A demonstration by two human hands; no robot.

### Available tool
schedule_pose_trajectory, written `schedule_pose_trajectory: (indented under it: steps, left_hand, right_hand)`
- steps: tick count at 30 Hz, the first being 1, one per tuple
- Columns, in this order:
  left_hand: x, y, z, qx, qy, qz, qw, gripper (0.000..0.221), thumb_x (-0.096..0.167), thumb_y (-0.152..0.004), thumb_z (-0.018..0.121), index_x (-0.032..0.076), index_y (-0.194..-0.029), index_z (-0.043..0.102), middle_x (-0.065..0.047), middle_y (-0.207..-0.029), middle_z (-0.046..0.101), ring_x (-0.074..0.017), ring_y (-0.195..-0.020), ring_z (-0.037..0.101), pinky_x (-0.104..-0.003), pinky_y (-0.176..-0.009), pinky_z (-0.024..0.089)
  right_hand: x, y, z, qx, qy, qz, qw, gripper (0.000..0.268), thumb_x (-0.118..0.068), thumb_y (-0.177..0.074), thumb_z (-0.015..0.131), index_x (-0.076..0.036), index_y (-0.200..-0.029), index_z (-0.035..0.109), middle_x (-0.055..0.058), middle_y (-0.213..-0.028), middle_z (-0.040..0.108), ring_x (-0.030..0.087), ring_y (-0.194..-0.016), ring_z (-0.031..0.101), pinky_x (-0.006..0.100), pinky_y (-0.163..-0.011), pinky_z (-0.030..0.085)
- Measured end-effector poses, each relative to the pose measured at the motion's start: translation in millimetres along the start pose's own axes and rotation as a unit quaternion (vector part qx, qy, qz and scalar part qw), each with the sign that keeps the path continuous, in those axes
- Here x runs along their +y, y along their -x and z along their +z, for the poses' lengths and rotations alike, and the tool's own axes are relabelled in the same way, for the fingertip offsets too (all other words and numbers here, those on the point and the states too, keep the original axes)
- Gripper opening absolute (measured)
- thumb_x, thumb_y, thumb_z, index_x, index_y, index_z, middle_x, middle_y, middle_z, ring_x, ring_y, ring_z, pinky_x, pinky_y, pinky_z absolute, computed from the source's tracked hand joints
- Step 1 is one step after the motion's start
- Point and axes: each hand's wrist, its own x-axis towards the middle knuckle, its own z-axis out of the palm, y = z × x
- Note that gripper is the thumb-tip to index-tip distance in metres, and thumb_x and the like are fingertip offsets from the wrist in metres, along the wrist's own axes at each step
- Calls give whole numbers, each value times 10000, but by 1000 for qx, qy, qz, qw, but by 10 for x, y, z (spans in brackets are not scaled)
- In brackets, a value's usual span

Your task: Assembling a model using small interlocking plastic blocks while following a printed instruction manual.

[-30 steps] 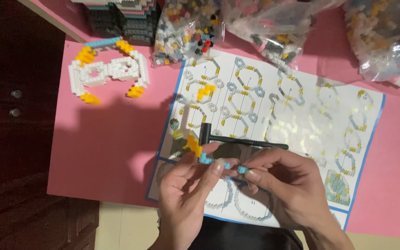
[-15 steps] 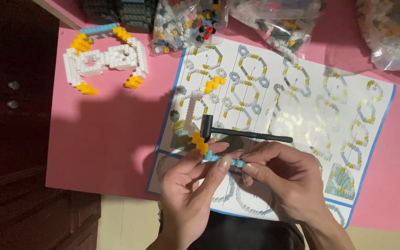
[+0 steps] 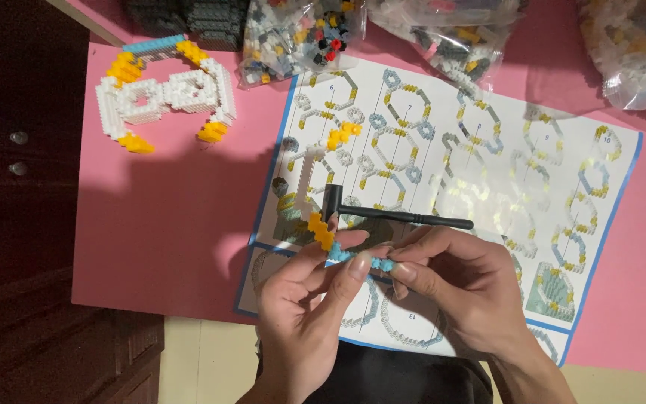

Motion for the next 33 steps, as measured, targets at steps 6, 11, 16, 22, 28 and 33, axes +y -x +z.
schedule_pose_trajectory:
  steps: [6,11,16,22,28,33]
  left_hand:
    - [6,4,-4,24,11,-58,998,329,177,-920,756,-14,-1188,768,-274,-1084,875,-310,-1068,865,-374,-971,696]
    - [-5,0,-15,24,0,-51,998,335,173,-923,753,-25,-1193,772,-268,-1083,875,-304,-1077,862,-353,-1009,671]
    - [22,8,-2,31,-40,-37,998,321,194,-919,756,-7,-1166,792,-236,-1063,890,-265,-1048,867,-321,-962,674]
    - [11,29,2,32,-57,-36,997,315,212,-930,746,21,-1176,793,-206,-1057,901,-200,-1034,843,-297,-928,658]
    - [-35,62,-9,32,-73,18,997,299,185,-954,730,0,-1182,786,-205,-1130,868,-218,-1246,764,-348,-1041,638]
    - [-50,90,-13,52,-107,8,993,311,204,-939,737,28,-1188,797,-174,-1190,868,-228,-1109,849,-333,-944,695]
  right_hand:
    - [-12,0,2,3,7,18,1000,52,24,-914,757,71,-928,739,236,-875,754,245,-641,629,345,-577,548]
    - [-11,-9,2,1,-4,24,1000,52,34,-912,751,82,-931,744,262,-964,794,257,-650,622,353,-567,541]
    - [-28,-10,-28,-1,13,38,999,43,41,-908,750,79,-928,755,260,-986,809,243,-667,640,330,-567,562]
    - [-47,14,-17,14,1,52,999,43,49,-904,753,91,-910,751,259,-970,810,254,-668,644,334,-565,572]
    - [-64,10,5,15,28,55,998,44,39,-903,760,82,-910,767,236,-936,811,229,-730,682,304,-573,601]
    - [-93,2,28,10,35,65,997,61,27,-900,765,87,-886,766,234,-899,818,211,-650,603,323,-559,546]
